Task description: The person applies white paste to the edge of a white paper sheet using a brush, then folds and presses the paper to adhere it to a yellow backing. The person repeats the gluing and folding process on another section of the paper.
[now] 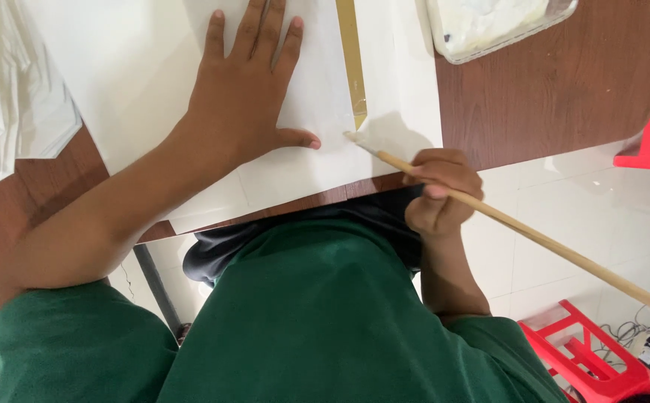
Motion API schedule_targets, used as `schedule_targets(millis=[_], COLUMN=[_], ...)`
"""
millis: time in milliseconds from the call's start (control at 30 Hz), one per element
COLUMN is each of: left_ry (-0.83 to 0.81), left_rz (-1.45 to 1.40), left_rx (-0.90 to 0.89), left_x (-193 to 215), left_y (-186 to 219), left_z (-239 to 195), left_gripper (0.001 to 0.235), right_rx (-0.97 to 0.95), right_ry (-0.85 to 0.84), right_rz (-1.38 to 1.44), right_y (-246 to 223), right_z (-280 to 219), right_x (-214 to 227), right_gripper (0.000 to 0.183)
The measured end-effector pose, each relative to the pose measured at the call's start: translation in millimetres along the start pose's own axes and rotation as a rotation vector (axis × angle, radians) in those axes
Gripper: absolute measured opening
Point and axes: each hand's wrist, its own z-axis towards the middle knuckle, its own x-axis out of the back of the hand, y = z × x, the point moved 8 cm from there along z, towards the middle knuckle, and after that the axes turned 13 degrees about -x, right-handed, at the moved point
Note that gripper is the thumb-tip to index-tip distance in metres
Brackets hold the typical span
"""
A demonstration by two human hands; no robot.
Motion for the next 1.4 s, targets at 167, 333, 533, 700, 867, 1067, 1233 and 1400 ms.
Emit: schedule_targets(millis=[167,333,533,700,867,1067,1233,1400], left_ry=[0.002,0.009,0.033,0.053,0.063,0.026,0.048,0.061], left_rz=[0.018,0.032,0.053,0.068,0.019,0.091,0.042,0.104], left_rx=[0.003,0.001,-0.012,-0.016,-0.028,-0.011,-0.008,-0.021], left_x=[0.4,0.1,2.6,5.7,7.9,6.0,6.1,8.1], left_y=[-0.3,-0.5,1.8,2.1,1.7,1.4,0.7,1.9], left_z=[-0.5,-1.0,-2.5,-4.2,-4.1,-3.8,-4.6,-5.1], left_gripper=[0.136,0.134,0.133,0.132,0.132,0.134,0.134,0.135], right_rx=[-0.07,0.009,0.044,-0.028,-0.062,-0.068,0.027,0.042], right_ry=[-0.184,-0.052,-0.048,-0.183,0.155,-0.025,-0.028,0.128], right_rz=[-0.006,0.215,0.045,-0.045,0.492,0.023,-0.003,0.181], right_y=[3.5,11.2,3.0,5.5,16.7,16.2,8.8,16.7], right_z=[-0.7,-2.4,2.8,0.3,-2.5,9.7,-1.7,-6.0], right_x=[-16.9,-0.8,-8.3,-18.2,4.5,-11.6,-14.7,0.1], right_gripper=[0.042,0.046,0.045,0.043,0.041,0.062,0.046,0.056])
